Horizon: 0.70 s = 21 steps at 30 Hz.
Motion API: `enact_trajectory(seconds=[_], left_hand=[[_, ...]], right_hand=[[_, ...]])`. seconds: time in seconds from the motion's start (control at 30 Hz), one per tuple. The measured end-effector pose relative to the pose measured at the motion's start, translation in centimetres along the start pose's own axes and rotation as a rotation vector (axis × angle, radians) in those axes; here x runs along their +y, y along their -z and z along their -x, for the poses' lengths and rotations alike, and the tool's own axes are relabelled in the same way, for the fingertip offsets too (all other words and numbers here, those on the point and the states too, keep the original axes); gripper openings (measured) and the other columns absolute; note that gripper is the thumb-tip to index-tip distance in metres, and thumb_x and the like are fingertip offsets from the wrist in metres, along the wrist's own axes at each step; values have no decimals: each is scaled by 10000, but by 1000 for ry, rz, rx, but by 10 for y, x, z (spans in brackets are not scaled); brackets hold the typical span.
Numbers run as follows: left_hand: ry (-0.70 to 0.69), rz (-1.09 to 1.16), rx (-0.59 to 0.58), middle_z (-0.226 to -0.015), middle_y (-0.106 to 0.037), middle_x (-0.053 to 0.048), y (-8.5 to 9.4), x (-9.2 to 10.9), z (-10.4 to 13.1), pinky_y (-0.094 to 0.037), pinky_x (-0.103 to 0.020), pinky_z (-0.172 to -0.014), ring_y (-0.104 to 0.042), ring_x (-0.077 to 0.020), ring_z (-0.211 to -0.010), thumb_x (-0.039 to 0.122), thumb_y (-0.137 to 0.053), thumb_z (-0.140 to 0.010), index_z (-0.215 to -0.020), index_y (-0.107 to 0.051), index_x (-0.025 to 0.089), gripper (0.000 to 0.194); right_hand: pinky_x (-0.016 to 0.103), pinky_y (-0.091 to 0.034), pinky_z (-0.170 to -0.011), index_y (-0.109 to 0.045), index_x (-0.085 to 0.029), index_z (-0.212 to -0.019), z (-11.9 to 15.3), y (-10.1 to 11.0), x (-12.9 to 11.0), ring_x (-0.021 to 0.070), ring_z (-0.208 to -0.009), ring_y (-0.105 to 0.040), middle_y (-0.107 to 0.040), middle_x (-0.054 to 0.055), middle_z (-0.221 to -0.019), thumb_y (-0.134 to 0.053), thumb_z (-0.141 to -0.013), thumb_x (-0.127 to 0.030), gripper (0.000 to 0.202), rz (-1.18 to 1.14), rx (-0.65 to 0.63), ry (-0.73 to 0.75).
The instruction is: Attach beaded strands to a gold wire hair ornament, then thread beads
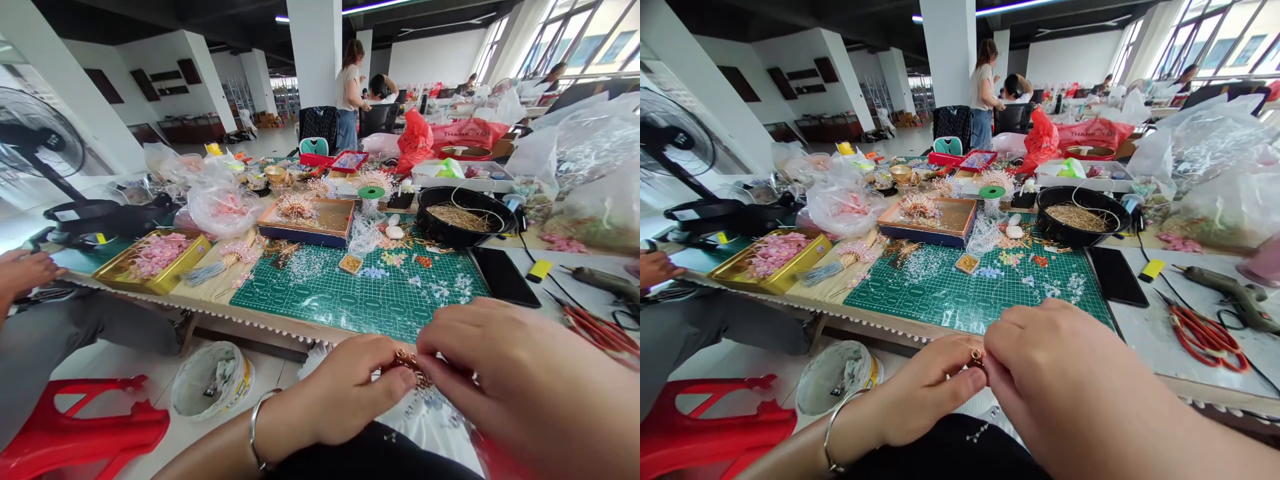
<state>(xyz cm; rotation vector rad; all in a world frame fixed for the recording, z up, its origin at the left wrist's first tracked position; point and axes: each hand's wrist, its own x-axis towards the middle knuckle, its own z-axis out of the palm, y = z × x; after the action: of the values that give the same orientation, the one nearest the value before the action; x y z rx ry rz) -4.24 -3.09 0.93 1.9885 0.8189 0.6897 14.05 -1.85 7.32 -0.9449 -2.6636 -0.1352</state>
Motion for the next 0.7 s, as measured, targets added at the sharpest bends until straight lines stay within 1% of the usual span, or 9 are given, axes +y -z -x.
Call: enact_trajectory(seconds=[0.07, 0.13, 0.17, 0.27, 0.37, 0.47, 0.57, 0.63, 0.7], left_hand=[[54, -8, 51, -886, -614, -19, -2, -3, -2, -413, -255, -756, -524, -130, -814, 377, -391, -973, -954, -607, 168, 301], [65, 3, 91, -878, -617, -25, -2, -4, -4, -413, -257, -748, -531, -132, -813, 420, -360, -979, -966, -612, 163, 360], [63, 19, 106, -874, -617, -30, -1, -5, -5, -417, -259, -748, -535, -133, -815, 431, -335, -983, -961, -611, 159, 389], [57, 56, 122, -843, -605, -34, 1, -6, -6, -423, -262, -732, -536, -134, -799, 448, -301, -987, -932, -608, 151, 431], [69, 92, 116, -835, -602, -35, 1, -7, -5, -428, -264, -726, -531, -128, -777, 451, -292, -988, -906, -605, 148, 444], [81, 169, 100, -849, -609, -46, -1, -9, -4, -438, -270, -732, -532, -129, -772, 441, -267, -993, -887, -604, 142, 462], [108, 261, 119, -811, -602, -47, -4, -11, -5, -438, -268, -709, -522, -127, -740, 447, -304, -979, -836, -602, 137, 454], [128, 330, 150, -795, -598, -53, -5, -12, -6, -434, -266, -693, -517, -126, -726, 466, -339, -963, -816, -604, 130, 452], [144, 396, 175, -805, -600, -65, -6, -13, -8, -432, -268, -683, -514, -129, -725, 494, -361, -946, -840, -614, 121, 464]], right_hand=[[327, -385, -507, -538, -245, -654, 1, -7, 0, 174, -497, -538, -570, -18, -582, -480, -854, -201, 213, 37, 31, -9], [334, -380, -499, -549, -235, -667, 2, -11, 2, 182, -481, -538, -571, -9, -579, -440, -867, -197, 231, 79, 62, -36], [330, -374, -486, -553, -232, -660, 3, -11, 4, 181, -471, -538, -571, -8, -570, -435, -865, -196, 239, 85, 56, -54], [293, -369, -455, -569, -229, -630, 0, -9, 10, 163, -470, -552, -601, -12, -578, -479, -830, -185, 223, 28, -79, -154], [268, -367, -445, -587, -238, -616, -4, -7, 14, 163, -523, -584, -634, -17, -605, -532, -807, -205, 202, -33, -217, -241], [274, -408, -497, -624, -249, -652, -7, -9, 17, 170, -589, -615, -657, -20, -651, -548, -815, -222, 182, -62, -292, -281], [296, -456, -575, -653, -249, -685, -10, -12, 18, 171, -614, -621, -664, -15, -674, -536, -825, -215, 185, -65, -339, -306], [285, -456, -565, -638, -236, -629, -11, -12, 19, 155, -565, -594, -649, -14, -626, -527, -819, -197, 223, -60, -320, -297], [254, -434, -526, -611, -221, -561, -11, -11, 21, 130, -506, -558, -625, -14, -566, -517, -804, -154, 270, -42, -226, -247]])
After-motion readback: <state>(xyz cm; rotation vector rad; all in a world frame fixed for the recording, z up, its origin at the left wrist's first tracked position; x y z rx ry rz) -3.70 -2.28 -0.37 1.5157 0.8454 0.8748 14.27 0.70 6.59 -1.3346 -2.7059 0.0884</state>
